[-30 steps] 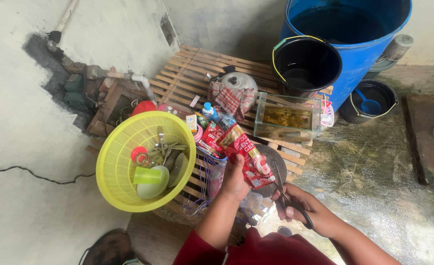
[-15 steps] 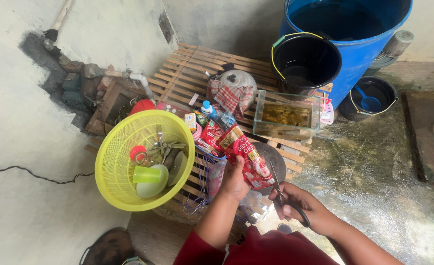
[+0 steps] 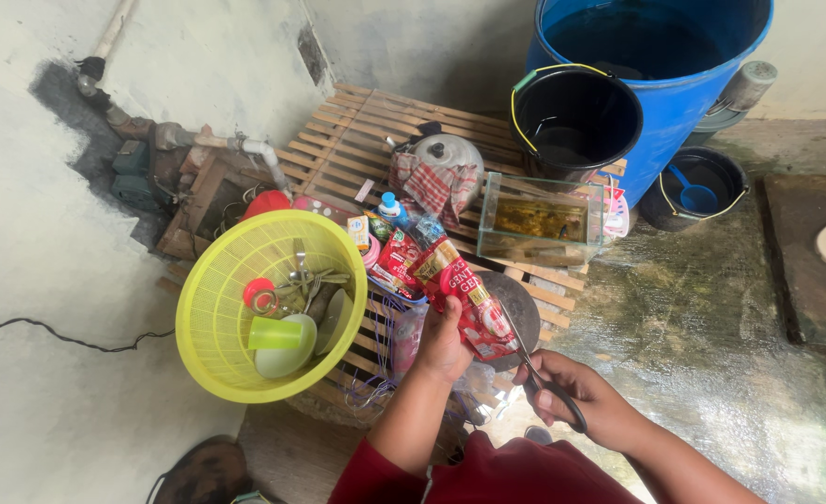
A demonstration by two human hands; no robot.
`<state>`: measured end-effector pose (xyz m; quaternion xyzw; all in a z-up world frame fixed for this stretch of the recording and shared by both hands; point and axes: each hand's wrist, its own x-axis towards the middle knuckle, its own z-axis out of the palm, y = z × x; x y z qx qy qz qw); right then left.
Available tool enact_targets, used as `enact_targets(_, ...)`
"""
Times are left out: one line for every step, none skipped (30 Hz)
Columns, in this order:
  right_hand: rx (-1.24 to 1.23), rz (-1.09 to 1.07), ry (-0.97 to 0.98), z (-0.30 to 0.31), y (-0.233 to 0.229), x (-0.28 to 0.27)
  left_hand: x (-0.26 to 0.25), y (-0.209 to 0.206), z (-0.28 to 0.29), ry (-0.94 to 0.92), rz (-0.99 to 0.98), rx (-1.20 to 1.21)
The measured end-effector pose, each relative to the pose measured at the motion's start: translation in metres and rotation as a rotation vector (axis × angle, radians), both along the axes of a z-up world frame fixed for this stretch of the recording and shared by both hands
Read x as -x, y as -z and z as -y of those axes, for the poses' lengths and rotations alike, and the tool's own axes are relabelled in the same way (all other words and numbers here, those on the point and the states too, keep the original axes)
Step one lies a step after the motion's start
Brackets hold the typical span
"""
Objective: The person uses scissors to cut open a soap refill packet and pours the liquid into a red bottle. The person then gathers various packets, a toothbrush, and the bottle, organizing them into a blue basket and a plastic bag located on the floor.
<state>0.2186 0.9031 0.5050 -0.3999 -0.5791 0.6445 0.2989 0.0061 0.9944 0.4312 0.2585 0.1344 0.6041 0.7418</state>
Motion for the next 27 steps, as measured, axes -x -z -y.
enact_targets(-0.001,0.001,0.0,0.0,0.0,0.0,0.0,0.0,0.0,0.0,0.001,-0.001)
enact_targets(0.002,-0.005,-0.001,0.0,0.0,0.0,0.0,0.0,0.0,-0.007,0.003,-0.002)
enact_targets(0.005,-0.011,-0.002,0.001,0.001,0.0,0.0,0.0,0.0,-0.014,0.005,-0.004)
enact_targets(0.004,-0.01,-0.003,0.001,0.002,-0.001,0.0,0.0,0.0,-0.014,0.006,-0.004)
enact_targets(0.011,-0.021,-0.003,0.002,0.003,-0.001,0.0,0.001,0.0,-0.018,0.005,-0.002)
enact_targets(0.018,-0.033,-0.004,0.002,0.004,-0.002,0.001,0.001,0.0,-0.021,0.004,0.001)
enact_targets(0.017,-0.032,-0.007,0.001,0.005,-0.002,0.002,0.001,0.0,-0.024,0.005,0.001)
enact_targets(0.032,-0.024,-0.001,0.001,0.006,-0.001,0.003,0.001,0.0,-0.024,0.013,-0.008)
enact_targets(0.045,-0.016,0.004,0.001,0.007,-0.001,0.003,0.0,0.0,-0.026,0.022,-0.018)
enact_targets(0.043,-0.015,0.0,0.001,0.008,-0.002,0.004,0.0,0.0,-0.03,0.023,-0.02)
enact_targets(0.047,0.003,-0.003,0.001,0.008,-0.001,0.005,0.0,0.001,-0.031,0.02,-0.006)
enact_targets(0.051,0.02,-0.007,0.001,0.008,-0.001,0.006,-0.001,0.001,-0.032,0.016,0.008)
enact_targets(0.051,0.022,-0.013,0.0,0.008,0.0,0.008,-0.002,0.001,-0.038,0.018,0.008)
enact_targets(0.045,0.022,-0.016,0.0,0.008,0.001,0.009,-0.002,0.002,-0.044,0.013,0.01)
enact_targets(0.038,0.021,-0.02,0.0,0.008,0.002,0.011,-0.003,0.003,-0.051,0.007,0.01)
enact_targets(0.036,0.022,-0.027,0.0,0.008,0.003,0.012,-0.003,0.005,-0.059,0.008,0.009)
enact_targets(0.044,0.029,-0.028,0.0,0.007,0.005,0.015,-0.004,0.006,-0.045,0.005,-0.021)
enact_targets(0.051,0.037,-0.029,-0.001,0.007,0.006,0.017,-0.004,0.007,-0.032,0.003,-0.05)
enact_targets(0.052,0.038,-0.038,-0.001,0.006,0.006,0.019,-0.005,0.009,-0.04,0.004,-0.049)
enact_targets(0.042,0.056,-0.046,-0.002,0.006,0.007,0.02,-0.005,0.01,-0.051,0.003,-0.057)
enact_targets(0.032,0.074,-0.054,-0.002,0.006,0.007,0.022,-0.005,0.011,-0.062,0.003,-0.065)
enact_targets(0.032,0.076,-0.063,-0.002,0.006,0.009,0.024,-0.005,0.013,-0.071,0.004,-0.064)
enact_targets(0.035,0.068,-0.067,-0.003,0.006,0.011,0.026,-0.005,0.013,-0.075,0.003,-0.055)
enact_targets(0.039,0.061,-0.071,-0.004,0.006,0.013,0.028,-0.005,0.014,-0.08,0.002,-0.046)
enact_targets(0.039,0.062,-0.084,-0.005,0.006,0.014,0.03,-0.004,0.016,-0.092,0.003,-0.045)
enact_targets(0.033,0.085,-0.091,-0.006,0.006,0.015,0.032,-0.002,0.017,-0.098,0.018,-0.039)
enact_targets(0.026,0.107,-0.099,-0.007,0.006,0.016,0.034,0.0,0.018,-0.104,0.033,-0.033)
